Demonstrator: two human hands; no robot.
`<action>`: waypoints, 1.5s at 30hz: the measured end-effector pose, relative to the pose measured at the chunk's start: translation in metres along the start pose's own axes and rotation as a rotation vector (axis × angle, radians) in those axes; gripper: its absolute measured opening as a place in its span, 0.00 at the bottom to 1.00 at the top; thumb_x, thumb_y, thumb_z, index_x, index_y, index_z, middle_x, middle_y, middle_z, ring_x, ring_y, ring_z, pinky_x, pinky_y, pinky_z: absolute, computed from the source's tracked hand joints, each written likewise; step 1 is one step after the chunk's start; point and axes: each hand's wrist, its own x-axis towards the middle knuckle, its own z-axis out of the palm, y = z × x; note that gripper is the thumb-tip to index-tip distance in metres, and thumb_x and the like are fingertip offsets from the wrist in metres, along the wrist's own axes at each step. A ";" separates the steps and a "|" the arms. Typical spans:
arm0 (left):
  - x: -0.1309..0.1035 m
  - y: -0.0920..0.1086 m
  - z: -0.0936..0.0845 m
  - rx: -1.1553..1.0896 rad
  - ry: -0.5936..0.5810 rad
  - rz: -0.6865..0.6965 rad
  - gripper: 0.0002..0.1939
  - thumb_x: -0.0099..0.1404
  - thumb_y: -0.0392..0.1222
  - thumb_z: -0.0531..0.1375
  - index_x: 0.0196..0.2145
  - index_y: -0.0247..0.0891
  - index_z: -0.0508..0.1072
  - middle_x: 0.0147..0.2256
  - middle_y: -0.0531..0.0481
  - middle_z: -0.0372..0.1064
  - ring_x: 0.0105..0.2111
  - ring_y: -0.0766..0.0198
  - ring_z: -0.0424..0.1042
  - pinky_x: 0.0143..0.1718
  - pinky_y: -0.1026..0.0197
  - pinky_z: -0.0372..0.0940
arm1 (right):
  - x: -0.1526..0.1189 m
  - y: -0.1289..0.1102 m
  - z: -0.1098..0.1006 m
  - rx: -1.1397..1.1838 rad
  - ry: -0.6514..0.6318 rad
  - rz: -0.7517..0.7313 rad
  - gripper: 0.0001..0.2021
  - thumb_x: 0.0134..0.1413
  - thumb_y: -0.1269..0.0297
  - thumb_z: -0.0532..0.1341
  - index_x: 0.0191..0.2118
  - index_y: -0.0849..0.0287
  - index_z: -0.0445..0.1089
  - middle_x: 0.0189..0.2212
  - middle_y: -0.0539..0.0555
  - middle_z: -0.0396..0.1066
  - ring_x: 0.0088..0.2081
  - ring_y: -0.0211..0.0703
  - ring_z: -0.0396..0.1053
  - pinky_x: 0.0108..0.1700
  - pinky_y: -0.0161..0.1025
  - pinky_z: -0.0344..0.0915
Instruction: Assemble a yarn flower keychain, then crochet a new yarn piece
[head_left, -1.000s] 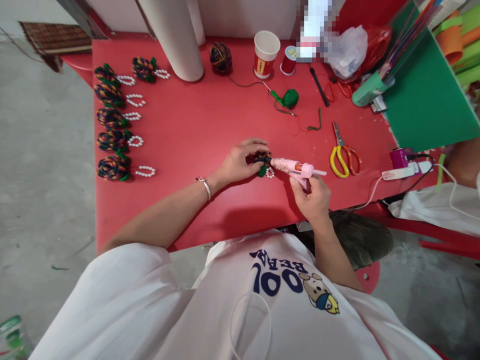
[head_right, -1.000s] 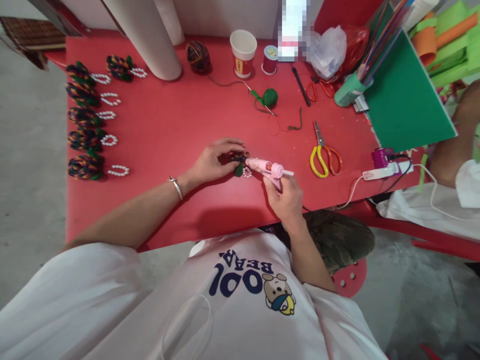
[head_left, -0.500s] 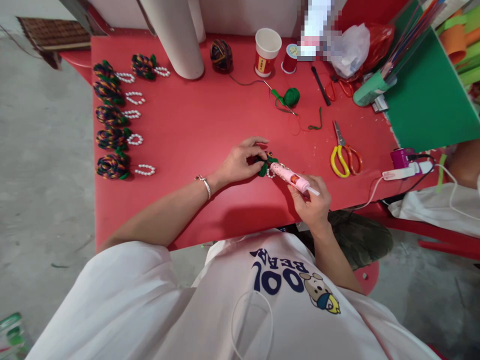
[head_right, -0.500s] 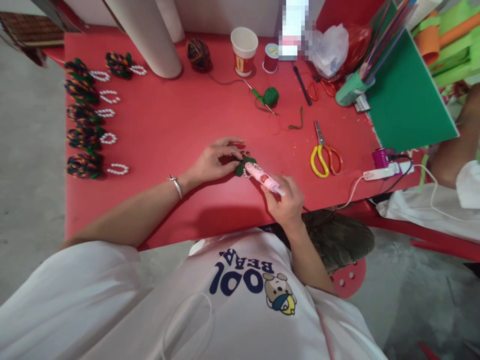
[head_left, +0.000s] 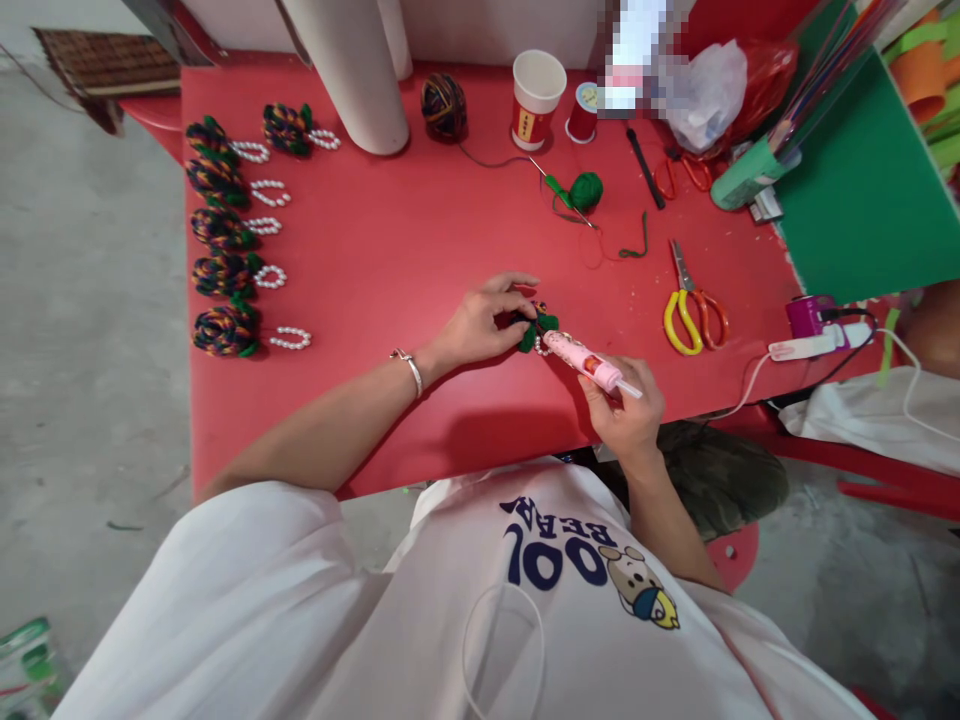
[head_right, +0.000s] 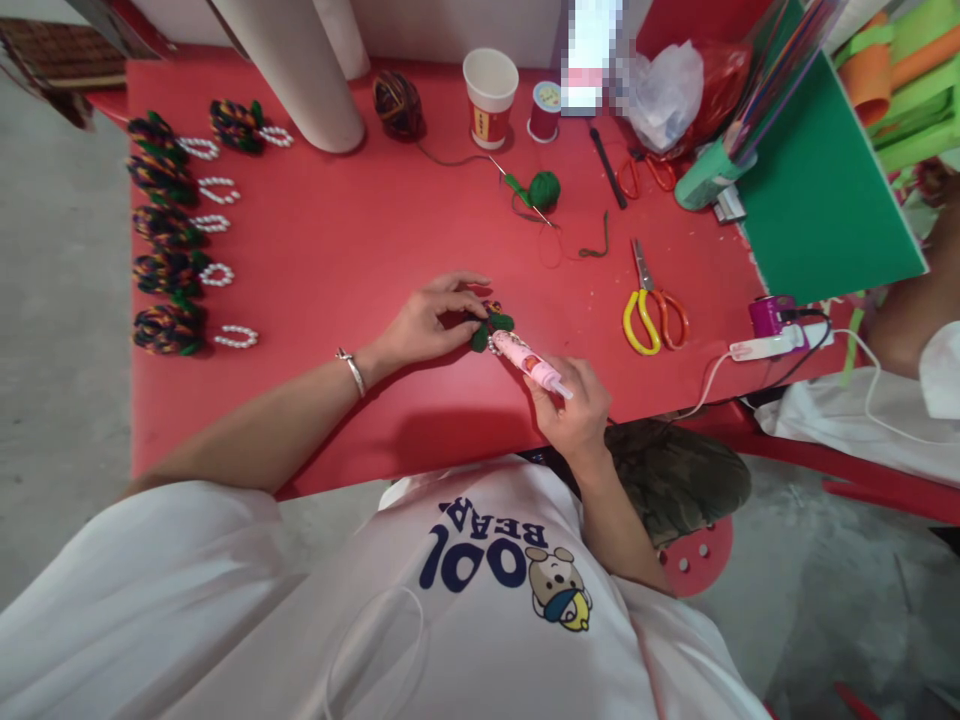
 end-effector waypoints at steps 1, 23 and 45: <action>0.000 0.000 0.000 0.001 0.000 -0.003 0.10 0.64 0.32 0.62 0.39 0.38 0.82 0.58 0.39 0.72 0.54 0.54 0.79 0.57 0.48 0.74 | -0.001 0.000 0.000 0.000 0.016 0.010 0.09 0.66 0.59 0.65 0.48 0.56 0.75 0.40 0.61 0.81 0.42 0.51 0.79 0.47 0.48 0.78; 0.001 0.002 0.003 0.041 0.057 -0.042 0.07 0.64 0.35 0.65 0.38 0.38 0.84 0.51 0.42 0.75 0.48 0.57 0.78 0.51 0.54 0.75 | 0.053 0.030 0.040 -0.061 0.062 0.427 0.21 0.61 0.53 0.63 0.55 0.59 0.69 0.49 0.64 0.77 0.49 0.57 0.76 0.52 0.52 0.71; -0.001 -0.001 0.003 0.009 0.064 -0.014 0.07 0.63 0.34 0.65 0.37 0.39 0.84 0.53 0.42 0.75 0.49 0.57 0.78 0.54 0.51 0.74 | 0.047 -0.033 0.053 -0.307 -0.250 0.117 0.09 0.66 0.60 0.63 0.37 0.53 0.80 0.31 0.55 0.76 0.41 0.50 0.69 0.42 0.46 0.57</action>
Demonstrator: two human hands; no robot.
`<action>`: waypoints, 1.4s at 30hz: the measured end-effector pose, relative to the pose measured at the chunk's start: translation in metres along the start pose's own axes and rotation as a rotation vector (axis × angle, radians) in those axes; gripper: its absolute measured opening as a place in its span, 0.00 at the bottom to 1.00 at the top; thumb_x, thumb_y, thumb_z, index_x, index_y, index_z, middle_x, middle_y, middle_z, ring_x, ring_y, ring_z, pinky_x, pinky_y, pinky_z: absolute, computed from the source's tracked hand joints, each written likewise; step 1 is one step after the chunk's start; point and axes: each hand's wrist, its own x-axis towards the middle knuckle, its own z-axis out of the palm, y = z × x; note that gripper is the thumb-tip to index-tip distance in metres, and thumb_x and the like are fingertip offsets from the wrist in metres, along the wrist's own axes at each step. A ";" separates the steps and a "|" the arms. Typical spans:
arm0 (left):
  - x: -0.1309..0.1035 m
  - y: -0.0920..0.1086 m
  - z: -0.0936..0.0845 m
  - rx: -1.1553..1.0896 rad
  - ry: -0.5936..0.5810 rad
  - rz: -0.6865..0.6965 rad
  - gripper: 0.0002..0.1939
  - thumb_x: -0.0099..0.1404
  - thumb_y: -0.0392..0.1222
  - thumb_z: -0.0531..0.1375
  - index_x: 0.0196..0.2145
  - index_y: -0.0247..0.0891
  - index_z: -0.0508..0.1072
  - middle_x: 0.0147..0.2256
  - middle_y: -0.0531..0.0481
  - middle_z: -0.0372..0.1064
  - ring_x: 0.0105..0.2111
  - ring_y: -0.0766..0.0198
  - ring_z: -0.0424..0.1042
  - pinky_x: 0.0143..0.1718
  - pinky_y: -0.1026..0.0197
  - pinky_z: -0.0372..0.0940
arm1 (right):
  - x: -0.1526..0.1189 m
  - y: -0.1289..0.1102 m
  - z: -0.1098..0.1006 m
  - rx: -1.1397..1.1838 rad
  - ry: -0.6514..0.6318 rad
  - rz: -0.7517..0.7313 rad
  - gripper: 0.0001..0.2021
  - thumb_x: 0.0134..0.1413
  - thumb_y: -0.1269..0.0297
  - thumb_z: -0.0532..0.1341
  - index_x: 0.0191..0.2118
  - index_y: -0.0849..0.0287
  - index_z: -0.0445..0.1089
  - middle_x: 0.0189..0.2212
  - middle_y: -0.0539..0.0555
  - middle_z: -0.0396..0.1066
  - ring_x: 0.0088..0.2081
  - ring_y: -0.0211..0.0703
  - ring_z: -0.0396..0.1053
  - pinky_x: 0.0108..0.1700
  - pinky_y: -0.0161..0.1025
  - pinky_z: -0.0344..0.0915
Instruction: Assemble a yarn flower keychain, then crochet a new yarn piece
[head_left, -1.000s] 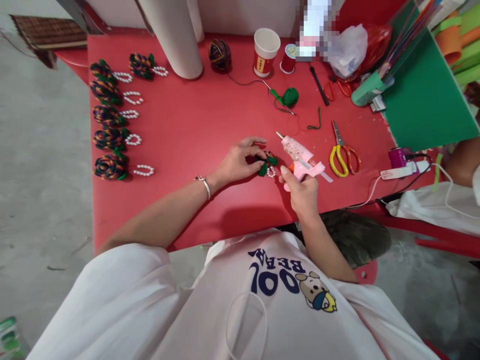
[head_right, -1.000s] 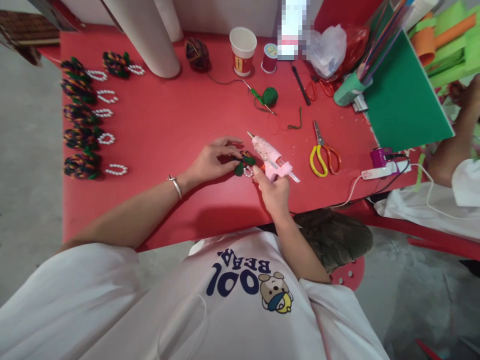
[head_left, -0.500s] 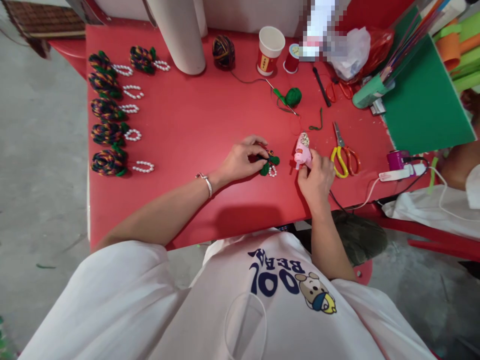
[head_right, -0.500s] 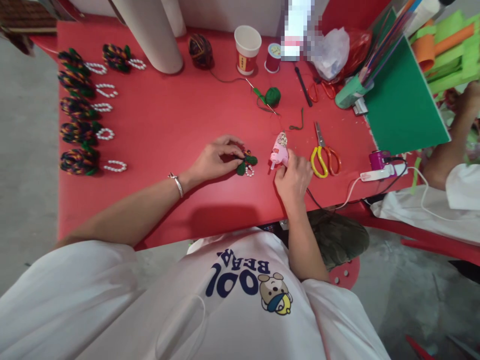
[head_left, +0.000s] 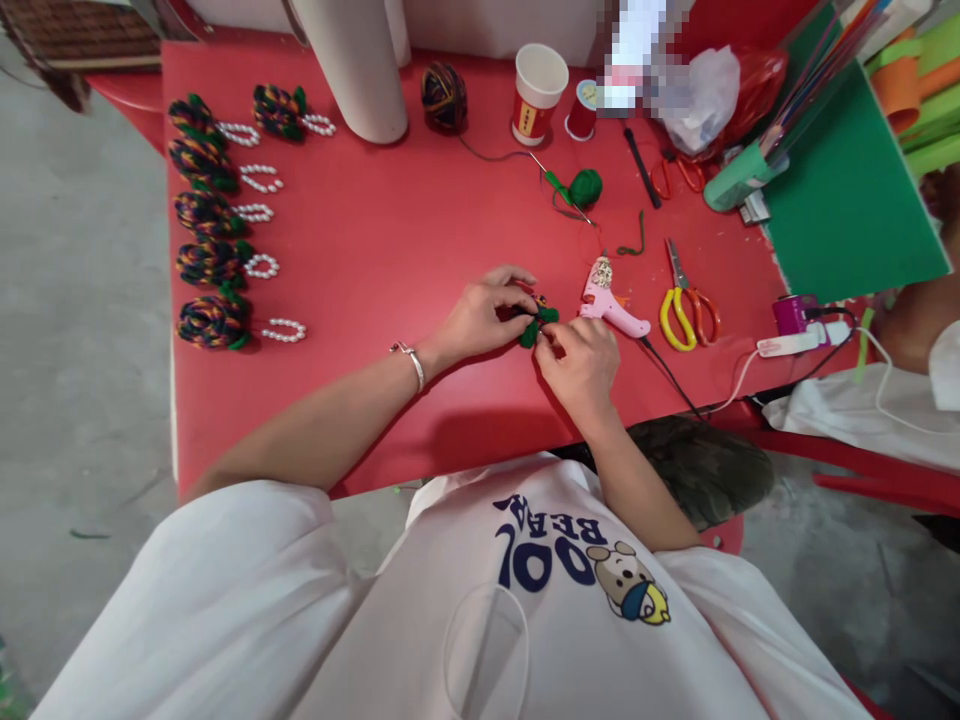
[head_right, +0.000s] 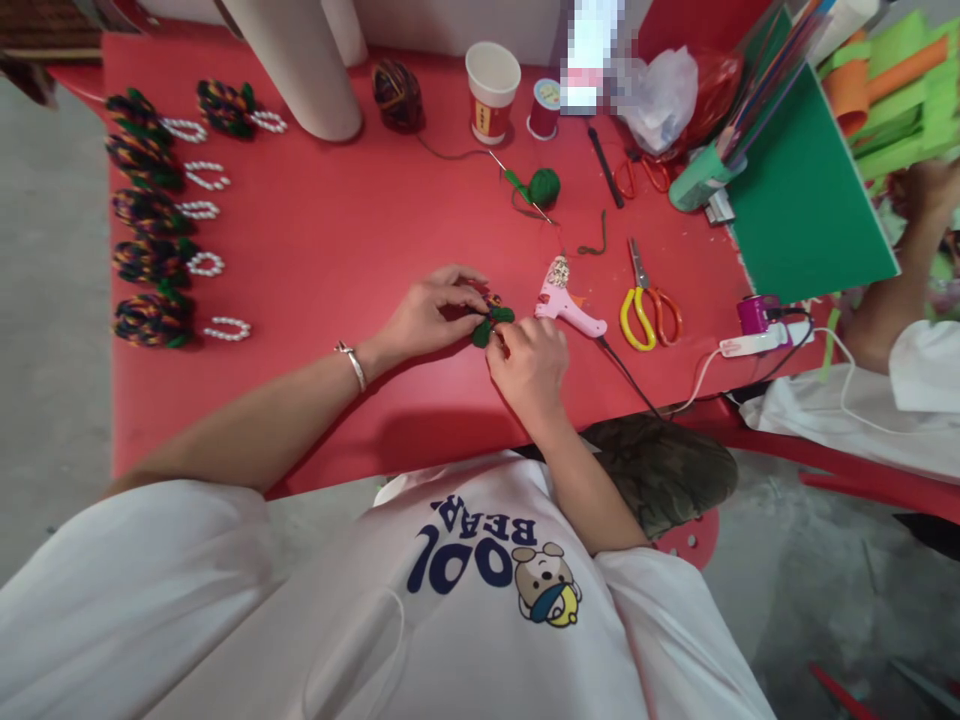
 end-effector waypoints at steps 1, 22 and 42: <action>0.000 0.000 0.000 0.000 -0.002 0.001 0.07 0.63 0.34 0.65 0.37 0.39 0.84 0.53 0.42 0.75 0.50 0.56 0.78 0.54 0.51 0.74 | 0.001 0.000 0.001 -0.003 -0.013 0.009 0.09 0.66 0.60 0.63 0.37 0.54 0.80 0.31 0.55 0.76 0.41 0.51 0.68 0.42 0.46 0.57; 0.000 0.006 0.003 0.054 -0.041 0.000 0.02 0.62 0.33 0.65 0.33 0.36 0.80 0.57 0.37 0.73 0.52 0.54 0.79 0.49 0.54 0.75 | 0.004 -0.004 0.010 0.004 0.005 0.007 0.07 0.60 0.63 0.62 0.31 0.55 0.74 0.28 0.55 0.71 0.38 0.51 0.66 0.41 0.46 0.56; 0.004 0.011 0.002 0.041 -0.040 -0.076 0.06 0.64 0.33 0.62 0.31 0.37 0.79 0.51 0.41 0.78 0.44 0.60 0.79 0.48 0.56 0.73 | -0.006 -0.003 0.011 -0.008 0.012 -0.021 0.07 0.61 0.63 0.61 0.34 0.55 0.76 0.34 0.57 0.70 0.44 0.53 0.65 0.42 0.47 0.57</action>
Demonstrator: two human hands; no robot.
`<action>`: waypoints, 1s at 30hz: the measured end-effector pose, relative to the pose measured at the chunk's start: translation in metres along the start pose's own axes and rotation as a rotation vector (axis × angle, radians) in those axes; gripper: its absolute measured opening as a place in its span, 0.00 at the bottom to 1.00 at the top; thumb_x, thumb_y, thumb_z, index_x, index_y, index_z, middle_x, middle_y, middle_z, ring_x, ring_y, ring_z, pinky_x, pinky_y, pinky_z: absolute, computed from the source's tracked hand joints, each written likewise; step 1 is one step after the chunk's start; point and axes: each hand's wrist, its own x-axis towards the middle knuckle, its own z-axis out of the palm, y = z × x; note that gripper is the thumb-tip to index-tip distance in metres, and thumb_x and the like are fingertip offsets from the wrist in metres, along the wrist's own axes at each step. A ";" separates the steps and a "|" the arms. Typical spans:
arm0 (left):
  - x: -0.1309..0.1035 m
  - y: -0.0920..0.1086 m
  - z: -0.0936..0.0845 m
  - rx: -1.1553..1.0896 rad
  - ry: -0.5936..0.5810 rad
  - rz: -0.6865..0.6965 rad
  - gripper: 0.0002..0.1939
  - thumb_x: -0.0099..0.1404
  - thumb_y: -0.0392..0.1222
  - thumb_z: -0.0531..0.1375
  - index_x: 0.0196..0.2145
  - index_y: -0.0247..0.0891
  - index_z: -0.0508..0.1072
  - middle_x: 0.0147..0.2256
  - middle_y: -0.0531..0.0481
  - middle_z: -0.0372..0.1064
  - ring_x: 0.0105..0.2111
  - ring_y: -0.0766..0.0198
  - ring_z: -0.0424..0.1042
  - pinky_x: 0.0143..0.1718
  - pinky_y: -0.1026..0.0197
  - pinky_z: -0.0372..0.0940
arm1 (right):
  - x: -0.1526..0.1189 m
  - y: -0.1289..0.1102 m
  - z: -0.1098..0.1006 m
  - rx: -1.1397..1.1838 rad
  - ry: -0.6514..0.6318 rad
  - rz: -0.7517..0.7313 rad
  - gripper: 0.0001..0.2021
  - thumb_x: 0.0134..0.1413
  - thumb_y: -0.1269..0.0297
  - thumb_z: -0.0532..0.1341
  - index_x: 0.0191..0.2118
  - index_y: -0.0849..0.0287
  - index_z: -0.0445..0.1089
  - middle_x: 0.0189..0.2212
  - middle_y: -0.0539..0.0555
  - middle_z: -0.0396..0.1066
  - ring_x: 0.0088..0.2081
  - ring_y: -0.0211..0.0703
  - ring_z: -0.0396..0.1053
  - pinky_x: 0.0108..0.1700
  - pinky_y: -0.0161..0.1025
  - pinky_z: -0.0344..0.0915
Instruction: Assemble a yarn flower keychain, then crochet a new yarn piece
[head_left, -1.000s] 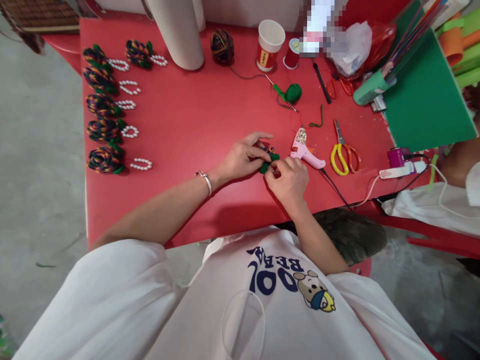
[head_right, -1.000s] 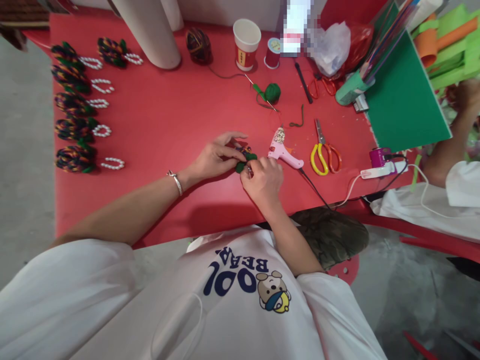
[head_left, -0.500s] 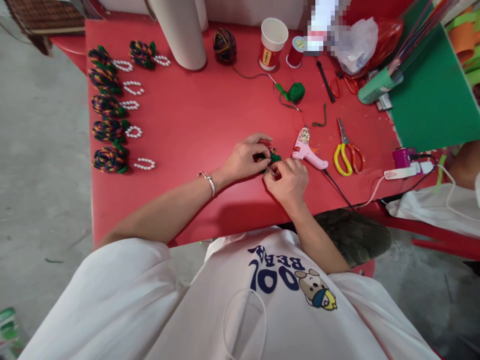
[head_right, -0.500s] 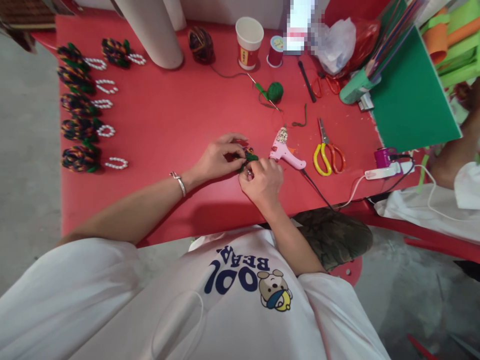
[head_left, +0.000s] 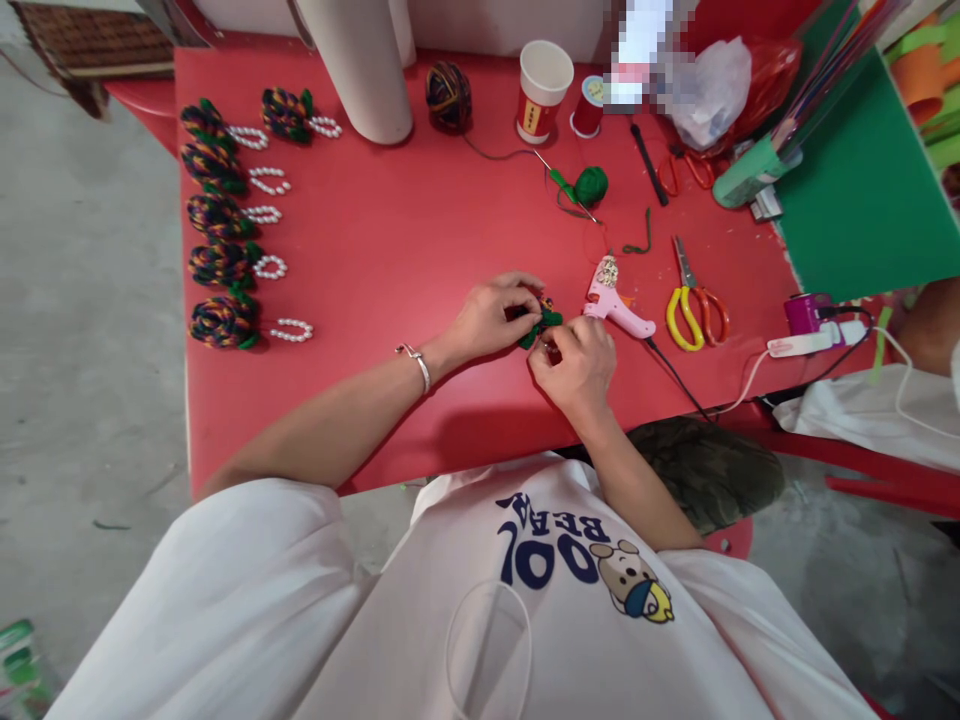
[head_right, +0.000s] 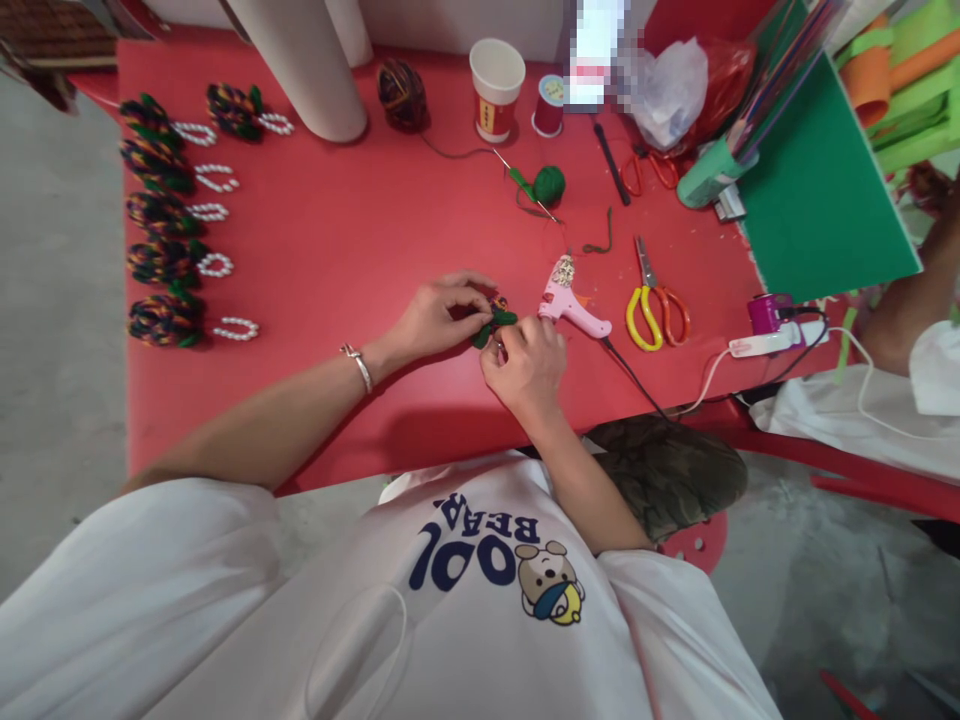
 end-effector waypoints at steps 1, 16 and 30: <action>0.000 0.000 0.000 0.000 0.001 0.001 0.06 0.64 0.33 0.62 0.32 0.37 0.80 0.51 0.41 0.79 0.44 0.60 0.79 0.48 0.56 0.73 | -0.001 0.000 0.000 0.000 -0.002 -0.001 0.07 0.62 0.62 0.61 0.34 0.55 0.76 0.35 0.57 0.70 0.44 0.53 0.65 0.42 0.47 0.57; 0.000 -0.006 -0.001 0.031 -0.008 0.094 0.09 0.58 0.32 0.62 0.35 0.39 0.81 0.47 0.43 0.81 0.48 0.54 0.80 0.54 0.49 0.73 | -0.004 0.005 -0.006 -0.001 0.019 -0.043 0.15 0.68 0.63 0.59 0.51 0.48 0.82 0.34 0.56 0.72 0.42 0.51 0.64 0.42 0.48 0.56; 0.000 -0.007 0.000 0.038 -0.004 0.111 0.06 0.60 0.33 0.63 0.34 0.39 0.80 0.47 0.43 0.81 0.47 0.54 0.80 0.55 0.48 0.72 | -0.010 0.007 -0.005 -0.022 -0.015 -0.083 0.15 0.69 0.63 0.59 0.52 0.49 0.82 0.32 0.56 0.74 0.41 0.50 0.64 0.40 0.47 0.51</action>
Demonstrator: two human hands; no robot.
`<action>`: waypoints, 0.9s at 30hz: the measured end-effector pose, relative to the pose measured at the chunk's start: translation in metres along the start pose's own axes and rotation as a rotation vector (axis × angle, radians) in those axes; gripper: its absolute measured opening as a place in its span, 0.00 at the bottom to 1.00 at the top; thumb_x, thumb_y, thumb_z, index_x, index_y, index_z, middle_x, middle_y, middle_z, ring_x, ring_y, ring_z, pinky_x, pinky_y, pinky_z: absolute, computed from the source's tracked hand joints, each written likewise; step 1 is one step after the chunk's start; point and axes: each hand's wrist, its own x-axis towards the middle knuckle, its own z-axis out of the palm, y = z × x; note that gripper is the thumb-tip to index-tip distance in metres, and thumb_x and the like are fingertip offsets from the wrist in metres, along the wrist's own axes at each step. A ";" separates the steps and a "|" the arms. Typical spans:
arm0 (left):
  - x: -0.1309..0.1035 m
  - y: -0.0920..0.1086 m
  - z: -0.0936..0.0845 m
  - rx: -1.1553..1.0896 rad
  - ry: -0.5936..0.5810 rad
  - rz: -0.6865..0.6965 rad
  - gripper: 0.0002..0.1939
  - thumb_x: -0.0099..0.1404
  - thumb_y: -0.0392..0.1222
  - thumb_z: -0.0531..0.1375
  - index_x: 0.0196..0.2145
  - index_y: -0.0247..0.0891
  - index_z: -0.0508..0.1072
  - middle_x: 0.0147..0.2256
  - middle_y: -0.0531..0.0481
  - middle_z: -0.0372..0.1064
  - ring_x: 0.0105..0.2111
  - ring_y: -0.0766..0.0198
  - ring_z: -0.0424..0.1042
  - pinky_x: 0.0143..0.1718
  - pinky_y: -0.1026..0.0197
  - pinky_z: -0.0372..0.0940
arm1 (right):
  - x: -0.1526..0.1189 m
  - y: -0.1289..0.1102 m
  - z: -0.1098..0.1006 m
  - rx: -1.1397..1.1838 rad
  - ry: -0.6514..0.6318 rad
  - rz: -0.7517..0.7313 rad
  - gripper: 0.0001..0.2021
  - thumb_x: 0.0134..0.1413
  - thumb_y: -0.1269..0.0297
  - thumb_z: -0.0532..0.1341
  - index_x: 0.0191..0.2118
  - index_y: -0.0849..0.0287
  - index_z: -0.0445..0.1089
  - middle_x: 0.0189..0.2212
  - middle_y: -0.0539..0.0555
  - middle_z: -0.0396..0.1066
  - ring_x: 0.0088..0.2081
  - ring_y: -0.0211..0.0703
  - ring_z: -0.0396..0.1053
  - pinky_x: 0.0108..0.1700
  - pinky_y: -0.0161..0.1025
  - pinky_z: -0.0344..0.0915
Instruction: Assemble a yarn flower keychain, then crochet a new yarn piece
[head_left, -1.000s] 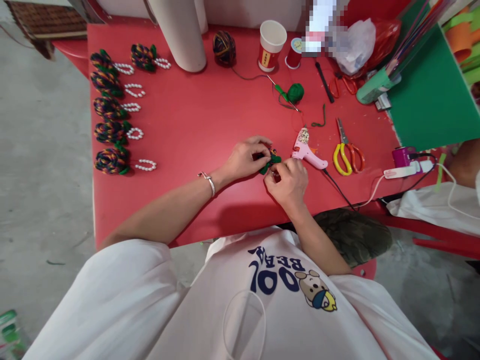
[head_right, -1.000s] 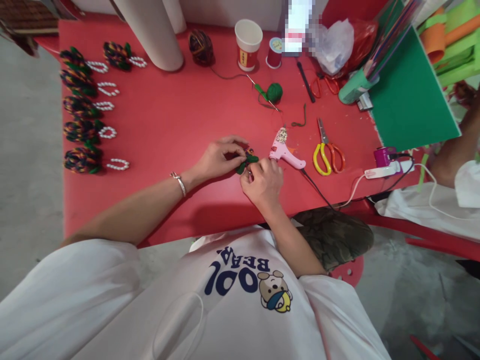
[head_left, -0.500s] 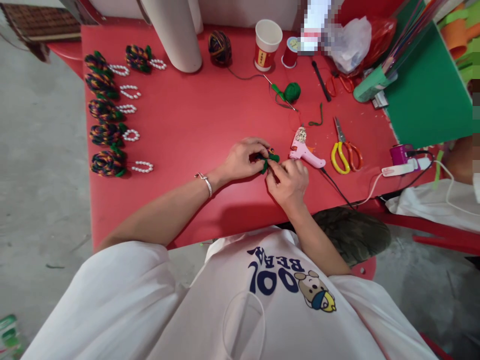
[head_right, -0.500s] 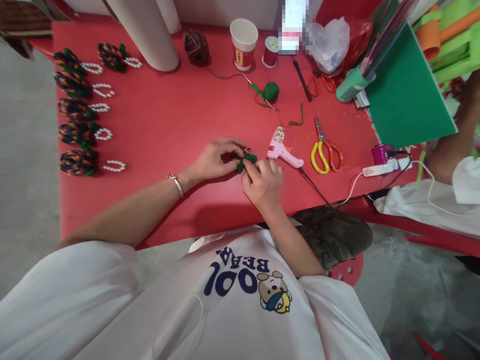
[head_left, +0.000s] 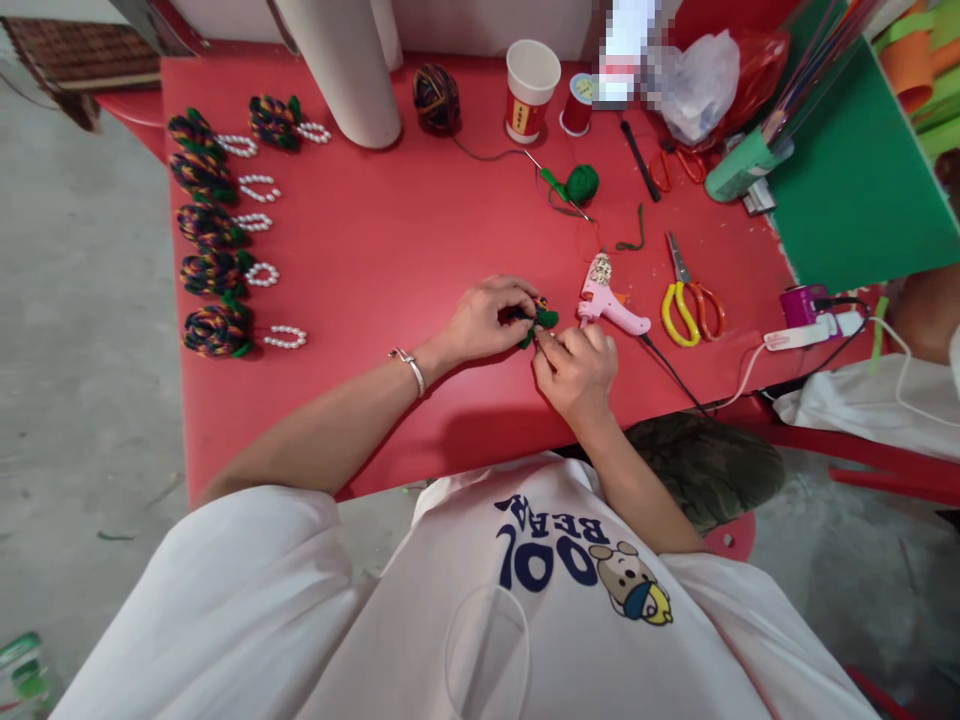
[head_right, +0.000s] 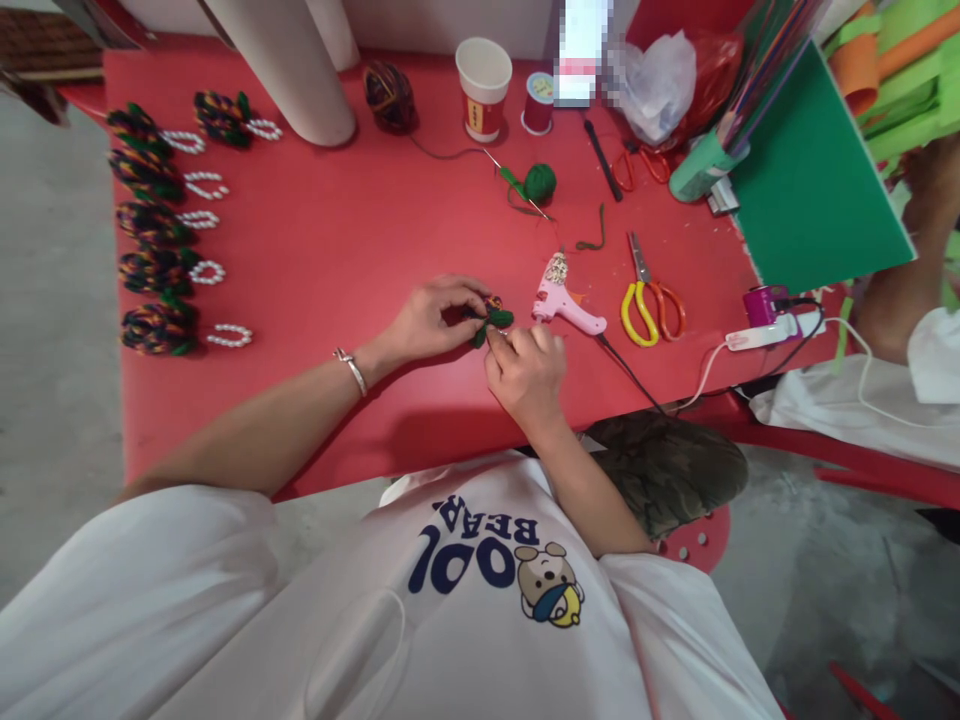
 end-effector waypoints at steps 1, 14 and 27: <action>0.000 0.000 0.000 0.002 0.001 0.002 0.07 0.59 0.32 0.63 0.34 0.39 0.80 0.47 0.43 0.81 0.47 0.54 0.80 0.55 0.48 0.72 | -0.001 0.000 0.000 -0.017 0.014 -0.012 0.15 0.69 0.63 0.59 0.51 0.49 0.82 0.31 0.55 0.74 0.40 0.49 0.64 0.40 0.47 0.50; 0.001 0.000 -0.003 0.028 -0.025 0.009 0.08 0.57 0.33 0.63 0.34 0.39 0.79 0.48 0.43 0.81 0.48 0.53 0.80 0.55 0.48 0.72 | -0.003 0.002 0.003 -0.011 0.098 -0.051 0.12 0.67 0.65 0.61 0.47 0.51 0.83 0.30 0.55 0.73 0.39 0.48 0.62 0.39 0.47 0.49; 0.000 0.002 -0.004 -0.005 -0.035 -0.012 0.08 0.58 0.34 0.62 0.36 0.39 0.79 0.52 0.40 0.78 0.52 0.51 0.78 0.57 0.46 0.72 | 0.002 0.021 -0.005 0.025 0.238 0.168 0.13 0.68 0.63 0.58 0.50 0.55 0.79 0.39 0.59 0.74 0.44 0.52 0.69 0.49 0.48 0.63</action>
